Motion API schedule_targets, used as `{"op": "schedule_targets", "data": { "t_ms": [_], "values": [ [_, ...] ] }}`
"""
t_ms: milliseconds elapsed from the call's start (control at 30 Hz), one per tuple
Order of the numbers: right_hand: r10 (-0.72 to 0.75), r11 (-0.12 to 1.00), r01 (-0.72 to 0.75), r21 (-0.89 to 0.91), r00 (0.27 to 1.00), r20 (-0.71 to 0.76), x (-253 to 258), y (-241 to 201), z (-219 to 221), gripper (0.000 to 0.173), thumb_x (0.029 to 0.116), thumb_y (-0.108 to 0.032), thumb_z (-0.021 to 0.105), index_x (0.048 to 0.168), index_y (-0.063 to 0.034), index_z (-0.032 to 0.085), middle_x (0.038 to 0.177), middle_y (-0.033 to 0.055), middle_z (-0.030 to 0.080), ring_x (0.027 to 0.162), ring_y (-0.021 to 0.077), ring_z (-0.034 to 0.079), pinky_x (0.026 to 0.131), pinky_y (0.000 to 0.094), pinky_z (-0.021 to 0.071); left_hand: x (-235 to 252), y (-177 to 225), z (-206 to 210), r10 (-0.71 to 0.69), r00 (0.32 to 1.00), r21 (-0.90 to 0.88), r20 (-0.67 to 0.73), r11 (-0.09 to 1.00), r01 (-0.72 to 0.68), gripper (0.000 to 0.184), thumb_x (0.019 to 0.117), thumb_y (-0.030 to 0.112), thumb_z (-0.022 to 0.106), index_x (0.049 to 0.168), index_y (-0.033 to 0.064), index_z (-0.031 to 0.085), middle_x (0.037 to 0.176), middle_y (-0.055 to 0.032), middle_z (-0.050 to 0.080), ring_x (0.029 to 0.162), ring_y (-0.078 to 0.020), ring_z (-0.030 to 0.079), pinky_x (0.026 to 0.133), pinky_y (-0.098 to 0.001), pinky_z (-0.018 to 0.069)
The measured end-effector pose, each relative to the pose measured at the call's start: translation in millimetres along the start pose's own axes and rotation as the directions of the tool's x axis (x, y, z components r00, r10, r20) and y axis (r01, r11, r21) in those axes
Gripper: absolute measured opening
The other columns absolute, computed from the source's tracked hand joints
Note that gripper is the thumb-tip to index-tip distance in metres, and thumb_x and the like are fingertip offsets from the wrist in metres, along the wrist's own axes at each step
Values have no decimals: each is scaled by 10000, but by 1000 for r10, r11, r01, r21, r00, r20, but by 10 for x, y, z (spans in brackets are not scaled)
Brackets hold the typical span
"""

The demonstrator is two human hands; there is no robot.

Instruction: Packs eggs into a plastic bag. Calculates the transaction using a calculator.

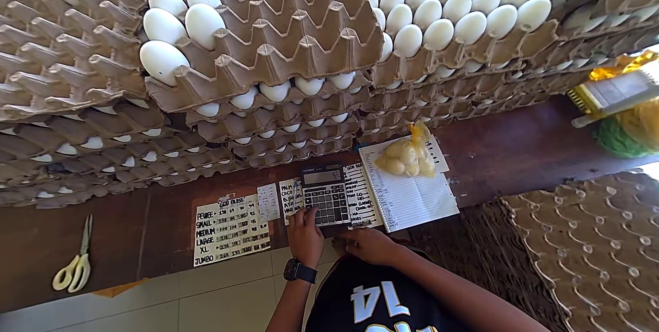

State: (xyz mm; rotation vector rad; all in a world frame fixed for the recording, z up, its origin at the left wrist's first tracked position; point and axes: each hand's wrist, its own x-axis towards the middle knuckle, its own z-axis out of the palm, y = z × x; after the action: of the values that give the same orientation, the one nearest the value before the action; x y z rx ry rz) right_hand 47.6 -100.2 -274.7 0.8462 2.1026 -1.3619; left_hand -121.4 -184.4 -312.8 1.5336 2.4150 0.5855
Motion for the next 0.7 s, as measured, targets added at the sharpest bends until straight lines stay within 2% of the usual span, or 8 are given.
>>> {"op": "schedule_targets", "data": {
  "t_ms": [167,267,333,433,500,567,700],
  "values": [
    [2,1000,-2,-15,1000,11,4,43,16,433,1100,-230,450,1518,-130,500,1293,210,663,1218,392,625,1052,597,444,-64,-49,91,70,998,55,-4,996,-70,498,852,-105,590,1240,159,756,1214,-203,675,1100,-437,624,880,-552,518],
    [9,1000,-9,-5,1000,-4,-4,9,-37,435,1100,-226,451,1521,-124,497,1316,215,652,1235,393,616,1067,594,435,-48,4,85,26,986,163,164,985,-53,546,890,-92,581,1308,229,721,1276,-156,657,1174,-400,595,916,-549,482],
    [-9,1000,9,8,999,-37,5,2,-51,429,1094,-217,462,1509,-115,511,1318,217,654,1232,392,622,1074,588,438,-58,50,12,17,983,175,185,983,-50,529,892,-78,581,1317,206,717,1276,-137,662,1175,-382,593,922,-550,473],
    [-17,1000,18,15,998,-53,30,9,-59,431,1094,-213,462,1510,-114,511,1333,216,648,1241,389,620,1077,587,438,-205,37,3,85,987,143,136,984,-105,562,848,-119,610,1348,127,685,1257,-125,716,1185,-393,631,903,-560,503],
    [6,1000,-5,10,998,-68,40,-1,-54,431,1093,-213,459,1512,-125,509,1325,211,653,1232,385,625,1064,588,447,-284,41,10,74,980,133,187,986,-99,568,860,-133,603,1369,110,666,1233,-117,730,1191,-384,640,908,-545,508],
    [59,998,-60,-15,994,-93,42,-55,-67,442,1092,-216,451,1526,-144,492,1347,213,642,1251,394,616,1056,602,448,-245,74,-45,21,976,105,217,994,-44,568,890,-120,573,1391,135,654,1206,-104,744,1190,-373,645,954,-548,487],
    [142,982,-158,-104,979,-144,35,-218,-135,488,1089,-223,427,1575,-182,417,1410,209,601,1283,406,594,1041,611,457,-125,1,-172,-82,989,-16,119,996,85,542,899,-102,548,1379,126,651,1160,-79,753,1158,-380,642,962,-585,467]
  ]
}}
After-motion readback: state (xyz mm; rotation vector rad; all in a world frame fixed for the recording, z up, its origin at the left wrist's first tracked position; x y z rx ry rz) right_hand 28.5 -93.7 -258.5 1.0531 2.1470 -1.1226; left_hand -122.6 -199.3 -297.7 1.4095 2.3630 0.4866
